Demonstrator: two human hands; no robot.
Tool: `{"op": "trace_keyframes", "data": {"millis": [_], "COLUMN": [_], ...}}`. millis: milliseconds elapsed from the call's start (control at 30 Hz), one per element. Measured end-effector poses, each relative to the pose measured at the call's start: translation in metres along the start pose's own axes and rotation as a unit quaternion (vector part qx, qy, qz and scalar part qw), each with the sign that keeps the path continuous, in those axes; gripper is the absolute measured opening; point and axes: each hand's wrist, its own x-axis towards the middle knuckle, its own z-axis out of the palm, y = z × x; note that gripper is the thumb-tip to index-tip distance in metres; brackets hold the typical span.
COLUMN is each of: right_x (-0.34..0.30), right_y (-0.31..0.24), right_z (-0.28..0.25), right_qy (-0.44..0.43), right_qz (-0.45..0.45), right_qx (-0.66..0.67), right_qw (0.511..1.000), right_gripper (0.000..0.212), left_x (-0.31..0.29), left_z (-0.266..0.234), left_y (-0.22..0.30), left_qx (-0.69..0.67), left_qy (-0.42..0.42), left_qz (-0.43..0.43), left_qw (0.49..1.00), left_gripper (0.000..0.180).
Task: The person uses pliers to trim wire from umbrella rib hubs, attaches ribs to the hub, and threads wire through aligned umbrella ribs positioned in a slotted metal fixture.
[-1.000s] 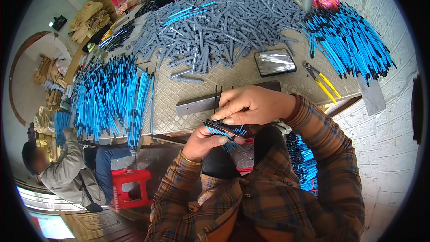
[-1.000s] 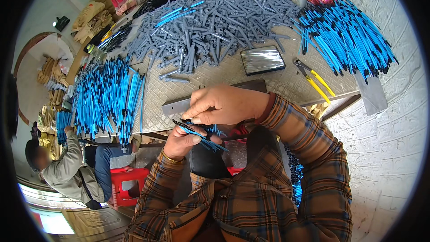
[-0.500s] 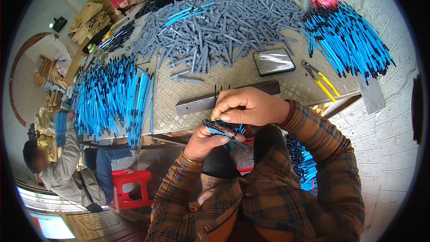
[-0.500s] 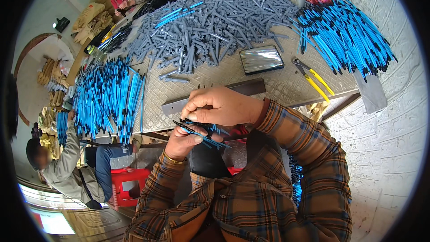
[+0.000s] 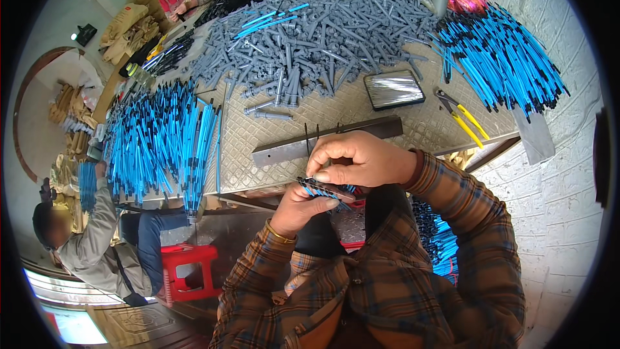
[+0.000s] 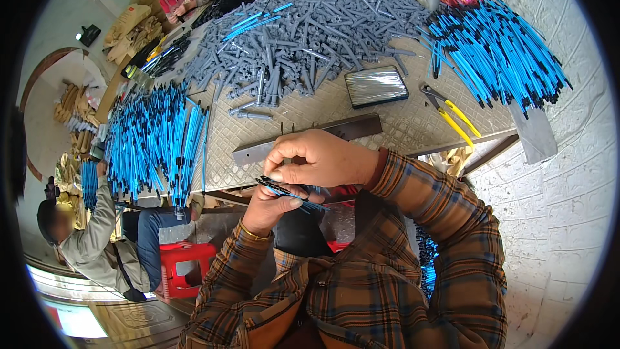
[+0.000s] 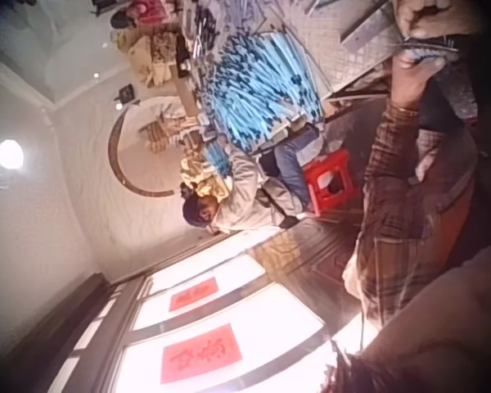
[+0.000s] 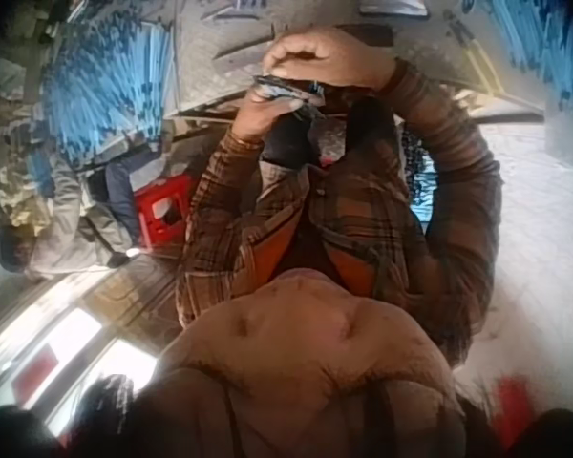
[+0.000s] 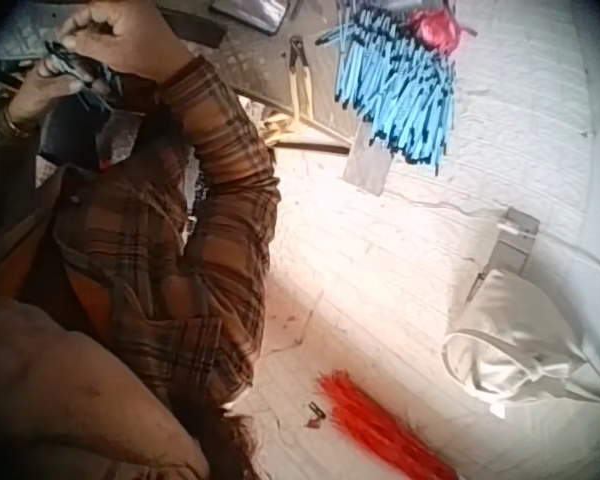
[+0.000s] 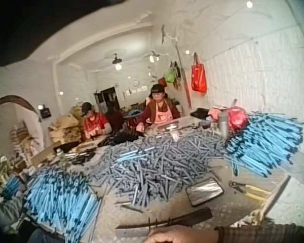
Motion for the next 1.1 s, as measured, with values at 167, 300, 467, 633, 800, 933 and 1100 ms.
{"op": "trace_keyframes", "data": {"millis": [167,300,467,633,800,933,1100], "right_x": [-0.004,-0.002,-0.002,0.003,0.013,0.018,0.029], "right_y": [0.004,0.009,0.001,-0.012,-0.023,-0.025,-0.038], "right_z": [0.000,0.000,0.003,0.003,0.004,0.007,0.006], "right_qy": [-0.021,-0.023,-0.012,0.049,0.035,0.011,-0.018], "right_qz": [0.042,-0.014,0.016,0.019,0.008,0.006,-0.006], "right_qx": [0.050,0.047,0.007,-0.116,-0.298,-0.343,-0.310], "right_qw": [0.998,0.999,1.000,0.992,0.954,0.939,0.951], "right_gripper": [0.020,0.020,0.019,0.016,0.015,0.015,0.014], "left_x": [-0.001,-0.003,0.000,0.007,0.005,0.003,-0.004], "left_z": [0.001,0.000,-0.006,-0.002,0.002,0.007,0.011], "left_y": [0.000,0.000,-0.009,-0.009,-0.014,-0.018,-0.007], "left_qx": [0.000,-0.021,0.005,0.066,0.121,0.136,0.144], "left_qy": [0.000,-0.011,-0.016,0.008,0.033,0.050,0.056], "left_qz": [-0.014,-0.029,-0.002,0.038,0.068,0.081,0.068], "left_qw": [1.000,0.999,1.000,0.997,0.990,0.986,0.986], "left_gripper": [0.017,0.017,0.018,0.019,0.018,0.017,0.016]}}
